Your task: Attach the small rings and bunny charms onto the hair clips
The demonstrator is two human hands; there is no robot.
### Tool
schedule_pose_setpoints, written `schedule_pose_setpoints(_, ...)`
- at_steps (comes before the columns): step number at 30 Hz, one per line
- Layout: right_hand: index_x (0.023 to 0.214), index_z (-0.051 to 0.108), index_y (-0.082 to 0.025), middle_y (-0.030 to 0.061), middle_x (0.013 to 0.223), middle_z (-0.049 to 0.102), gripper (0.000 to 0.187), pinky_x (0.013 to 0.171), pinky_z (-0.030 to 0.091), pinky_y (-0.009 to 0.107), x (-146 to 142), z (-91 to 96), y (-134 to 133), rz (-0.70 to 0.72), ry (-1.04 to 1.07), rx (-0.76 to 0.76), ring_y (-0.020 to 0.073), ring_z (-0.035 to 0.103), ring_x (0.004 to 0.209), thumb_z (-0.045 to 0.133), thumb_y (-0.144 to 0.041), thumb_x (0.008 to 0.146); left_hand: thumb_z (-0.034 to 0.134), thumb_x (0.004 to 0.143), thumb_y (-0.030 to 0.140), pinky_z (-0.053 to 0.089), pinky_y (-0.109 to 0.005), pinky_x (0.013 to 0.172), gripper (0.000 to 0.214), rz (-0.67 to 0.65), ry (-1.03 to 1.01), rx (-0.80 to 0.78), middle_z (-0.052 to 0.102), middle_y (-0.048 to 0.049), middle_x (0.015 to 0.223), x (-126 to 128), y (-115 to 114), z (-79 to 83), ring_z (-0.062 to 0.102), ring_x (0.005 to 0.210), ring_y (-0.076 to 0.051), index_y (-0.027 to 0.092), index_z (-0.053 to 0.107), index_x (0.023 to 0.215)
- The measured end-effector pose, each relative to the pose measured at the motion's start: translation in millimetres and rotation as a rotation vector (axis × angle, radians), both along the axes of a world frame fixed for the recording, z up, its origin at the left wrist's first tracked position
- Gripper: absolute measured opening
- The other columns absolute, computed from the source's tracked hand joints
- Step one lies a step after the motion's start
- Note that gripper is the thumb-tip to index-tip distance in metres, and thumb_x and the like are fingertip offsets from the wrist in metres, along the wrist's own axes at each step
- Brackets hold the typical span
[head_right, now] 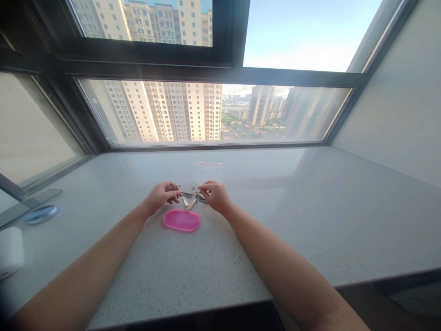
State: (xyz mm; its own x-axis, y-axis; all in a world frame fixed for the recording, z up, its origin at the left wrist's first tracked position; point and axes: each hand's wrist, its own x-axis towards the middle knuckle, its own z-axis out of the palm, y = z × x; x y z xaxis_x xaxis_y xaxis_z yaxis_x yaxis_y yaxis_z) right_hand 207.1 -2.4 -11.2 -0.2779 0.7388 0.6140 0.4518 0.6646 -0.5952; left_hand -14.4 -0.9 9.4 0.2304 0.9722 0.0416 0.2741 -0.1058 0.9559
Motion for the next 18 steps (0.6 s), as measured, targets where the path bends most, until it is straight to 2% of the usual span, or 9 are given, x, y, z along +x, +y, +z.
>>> schedule_pose_setpoints(3, 0.089, 0.068, -0.018, 0.0070, 0.085, 0.065, 0.019, 0.062, 0.047, 0.025, -3.6, 4.8, -6.1, -0.001, 0.059, -0.010, 0.0132, 0.057, 0.067, 0.054, -0.022, 0.077, 0.066, 0.063, 0.031, 0.048, -0.027, 0.056, 0.028, -0.037, -0.131, -0.073, 0.068, -0.0097, 0.082, 3.8, -3.8, 4.8, 0.066, 0.067, -0.019, 0.013, 0.055, 0.082)
schedule_pose_setpoints(8, 0.084, 0.066, -0.017, 0.0065, 0.087, 0.065, 0.015, 0.069, 0.047, 0.026, -13.8, 12.9, -18.0, -0.071, 0.176, 0.075, 0.0139, 0.059, 0.074, 0.054, -0.021, 0.077, 0.071, 0.060, 0.029, 0.048, -0.031, 0.071, 0.034, -0.172, -0.257, -0.191, 0.067, -0.0115, 0.089, 11.7, -9.8, 11.8, 0.064, 0.080, -0.021, 0.012, 0.058, 0.087)
schedule_pose_setpoints(12, 0.077, 0.065, -0.018, 0.0067, 0.085, 0.064, 0.011, 0.072, 0.047, 0.027, -18.0, 14.9, -22.2, -0.023, 0.162, 0.095, 0.0146, 0.058, 0.076, 0.055, -0.021, 0.076, 0.070, 0.063, 0.035, 0.048, -0.029, 0.068, 0.035, -0.198, -0.269, -0.222, 0.066, -0.0102, 0.082, 17.4, -13.5, 13.4, 0.063, 0.072, -0.018, 0.011, 0.061, 0.087)
schedule_pose_setpoints(15, 0.077, 0.065, -0.018, 0.0069, 0.084, 0.064, 0.009, 0.072, 0.046, 0.028, -18.6, 13.5, -21.5, 0.004, 0.136, 0.092, 0.0151, 0.058, 0.077, 0.056, -0.021, 0.075, 0.067, 0.064, 0.039, 0.046, -0.028, 0.062, 0.033, -0.144, -0.236, -0.158, 0.065, -0.0085, 0.076, 20.1, -14.5, 13.1, 0.061, 0.061, -0.015, 0.011, 0.062, 0.082)
schedule_pose_setpoints(18, 0.081, 0.066, -0.018, 0.0068, 0.084, 0.064, 0.011, 0.070, 0.046, 0.027, -19.3, 10.3, -18.9, 0.025, 0.103, 0.089, 0.0151, 0.058, 0.077, 0.058, -0.021, 0.074, 0.065, 0.064, 0.037, 0.044, -0.026, 0.058, 0.031, -0.074, -0.221, -0.109, 0.065, -0.0078, 0.075, 20.3, -12.8, 11.6, 0.060, 0.059, -0.014, 0.012, 0.062, 0.080)
